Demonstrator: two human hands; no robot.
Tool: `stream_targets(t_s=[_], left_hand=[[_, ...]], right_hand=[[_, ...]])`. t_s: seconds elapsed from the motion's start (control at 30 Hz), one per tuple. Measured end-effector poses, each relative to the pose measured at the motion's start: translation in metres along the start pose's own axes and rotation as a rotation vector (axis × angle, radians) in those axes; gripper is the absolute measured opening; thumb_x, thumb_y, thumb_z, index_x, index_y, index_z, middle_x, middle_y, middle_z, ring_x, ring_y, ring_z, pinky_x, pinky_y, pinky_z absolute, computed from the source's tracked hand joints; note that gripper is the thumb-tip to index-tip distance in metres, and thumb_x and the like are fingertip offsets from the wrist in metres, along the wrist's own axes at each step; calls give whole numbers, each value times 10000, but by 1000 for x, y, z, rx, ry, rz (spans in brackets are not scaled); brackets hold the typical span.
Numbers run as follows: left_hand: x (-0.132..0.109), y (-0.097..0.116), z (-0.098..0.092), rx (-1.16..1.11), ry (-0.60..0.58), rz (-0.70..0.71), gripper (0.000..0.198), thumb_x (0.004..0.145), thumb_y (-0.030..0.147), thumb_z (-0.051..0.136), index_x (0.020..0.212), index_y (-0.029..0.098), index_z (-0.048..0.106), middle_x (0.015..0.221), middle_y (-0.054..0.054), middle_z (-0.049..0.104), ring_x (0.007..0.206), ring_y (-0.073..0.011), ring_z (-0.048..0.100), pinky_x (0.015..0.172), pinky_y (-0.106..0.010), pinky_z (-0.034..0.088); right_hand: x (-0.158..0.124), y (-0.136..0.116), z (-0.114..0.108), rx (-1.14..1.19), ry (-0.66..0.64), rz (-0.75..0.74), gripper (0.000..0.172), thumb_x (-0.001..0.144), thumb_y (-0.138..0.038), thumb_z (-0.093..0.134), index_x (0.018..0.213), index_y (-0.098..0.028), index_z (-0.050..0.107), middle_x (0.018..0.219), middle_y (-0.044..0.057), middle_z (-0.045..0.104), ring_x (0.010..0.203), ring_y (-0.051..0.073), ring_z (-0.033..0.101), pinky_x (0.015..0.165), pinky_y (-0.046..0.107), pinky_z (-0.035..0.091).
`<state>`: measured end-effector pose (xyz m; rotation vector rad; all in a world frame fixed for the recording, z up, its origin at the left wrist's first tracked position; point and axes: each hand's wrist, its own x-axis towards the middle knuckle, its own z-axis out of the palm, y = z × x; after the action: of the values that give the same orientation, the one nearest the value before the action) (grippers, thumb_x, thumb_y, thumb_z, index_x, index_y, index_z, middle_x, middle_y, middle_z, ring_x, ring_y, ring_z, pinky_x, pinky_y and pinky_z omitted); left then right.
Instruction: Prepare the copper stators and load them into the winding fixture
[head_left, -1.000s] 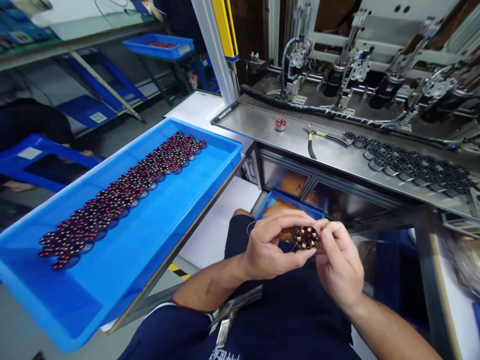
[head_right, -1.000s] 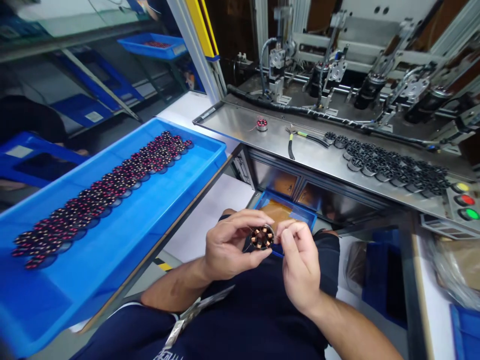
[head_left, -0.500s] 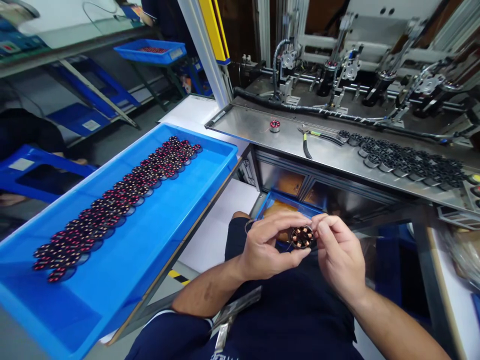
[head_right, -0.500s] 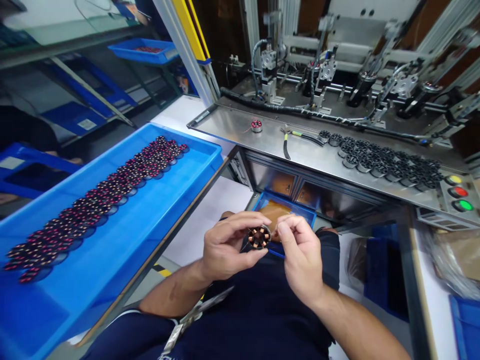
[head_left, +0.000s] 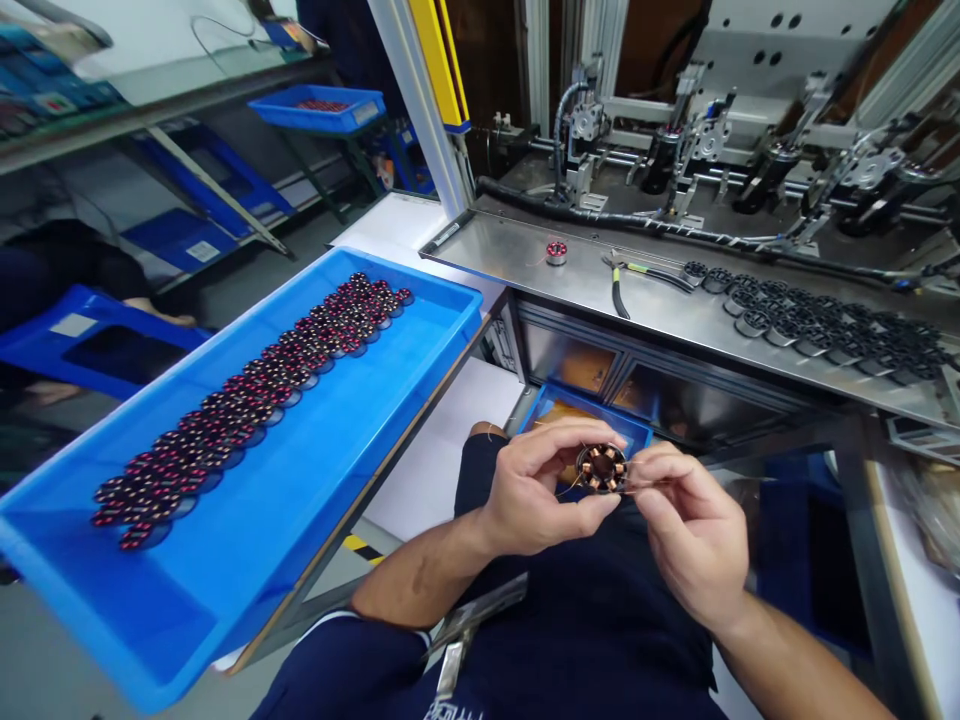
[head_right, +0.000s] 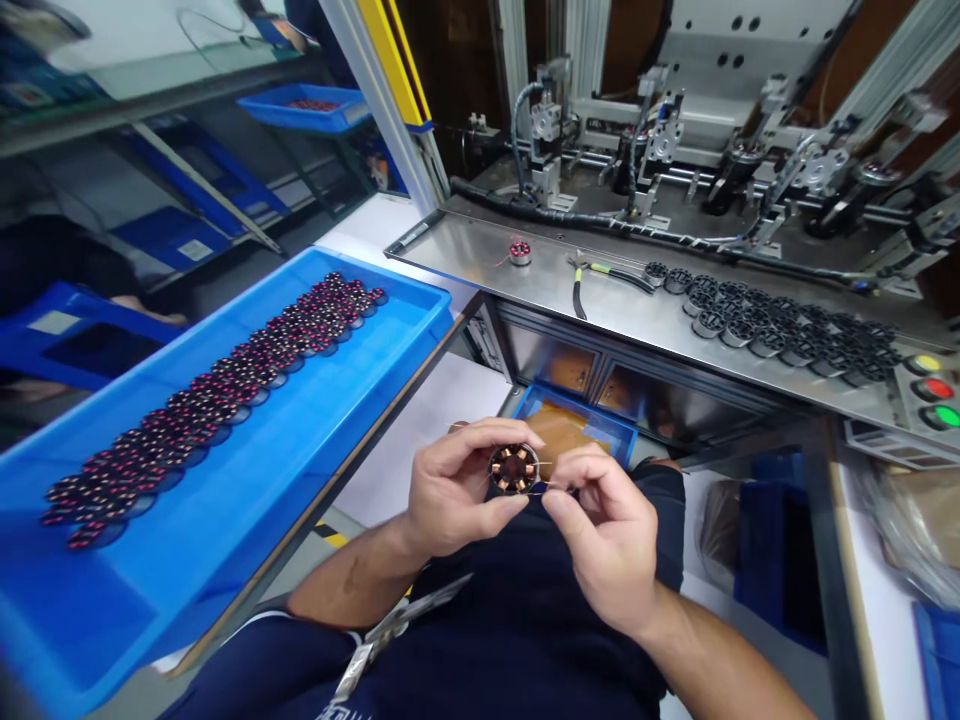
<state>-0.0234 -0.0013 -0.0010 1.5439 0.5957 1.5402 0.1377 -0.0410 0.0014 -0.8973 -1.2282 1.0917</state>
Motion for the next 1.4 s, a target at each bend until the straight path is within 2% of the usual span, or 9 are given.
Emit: stream_targets(t_s=[0.13,0.27,0.43,0.6,0.83,1.0,1.13,1.27,1.4], left_hand=[[-2,0,1,42,-7,26,500,656,136,816,1140,195,707,1012,-86,778,908,-204,742,774,-265,623],[-3,3,4,-70,-17,-58,541,661,102,809,1178,195,680,1043,-74,777,871,-178,748,774,-235,621],[-1,8,4,-246,-71,-146,470,674,84,797,1123,177,696,1025,-77,780,878,-169,744,796,-229,613],[-1,11,5,-301,-108,-205,476,663,59,792,1115,178,701,1014,-85,784,872,-177,751,796,-237,616],[0,10,10,-34,10,20,527,617,51,781,1124,174,703,1006,-86,781,876,-193,741,812,-266,612],[2,13,15,69,59,110,543,599,31,769,1120,170,701,1012,-90,785,912,-209,743,873,-306,602],[3,16,14,-171,5,-83,488,646,58,792,1112,176,703,1009,-75,788,847,-166,744,765,-223,603],[1,15,11,-417,-53,-332,415,671,95,826,1068,164,723,979,-71,791,835,-151,750,786,-211,594],[0,13,12,-523,-89,-523,424,645,139,864,1047,150,730,932,-70,789,811,-149,745,783,-210,579]], right_hand=[[-1,1,-3,-29,-7,-53,107,937,-156,622,928,-240,687,849,37,607,837,175,584,739,307,488],[-3,-2,-8,-113,2,-122,150,928,-112,603,927,-239,683,852,43,625,843,189,598,759,338,487],[6,-11,-16,-271,-131,-307,291,873,-72,608,1103,-236,678,918,73,649,862,222,623,735,377,514],[15,-17,-16,-404,-121,-496,368,799,-22,671,1087,-250,695,857,54,665,762,212,627,675,390,520],[-2,-16,-2,-309,-7,-394,307,815,29,620,973,-226,686,782,30,641,742,189,608,687,381,504],[-2,-18,3,-258,-33,-470,282,814,46,604,964,-183,669,801,37,641,744,181,612,686,363,507],[5,-17,-9,-247,-89,-469,293,821,0,653,1049,-182,678,847,53,634,798,197,611,705,375,523],[20,-18,-26,-310,-208,-521,437,806,-111,763,1216,-232,671,984,89,640,930,240,612,747,415,546],[36,-26,-32,-368,-346,-588,375,835,-188,767,1193,-280,702,1030,91,650,924,234,623,732,423,562]])
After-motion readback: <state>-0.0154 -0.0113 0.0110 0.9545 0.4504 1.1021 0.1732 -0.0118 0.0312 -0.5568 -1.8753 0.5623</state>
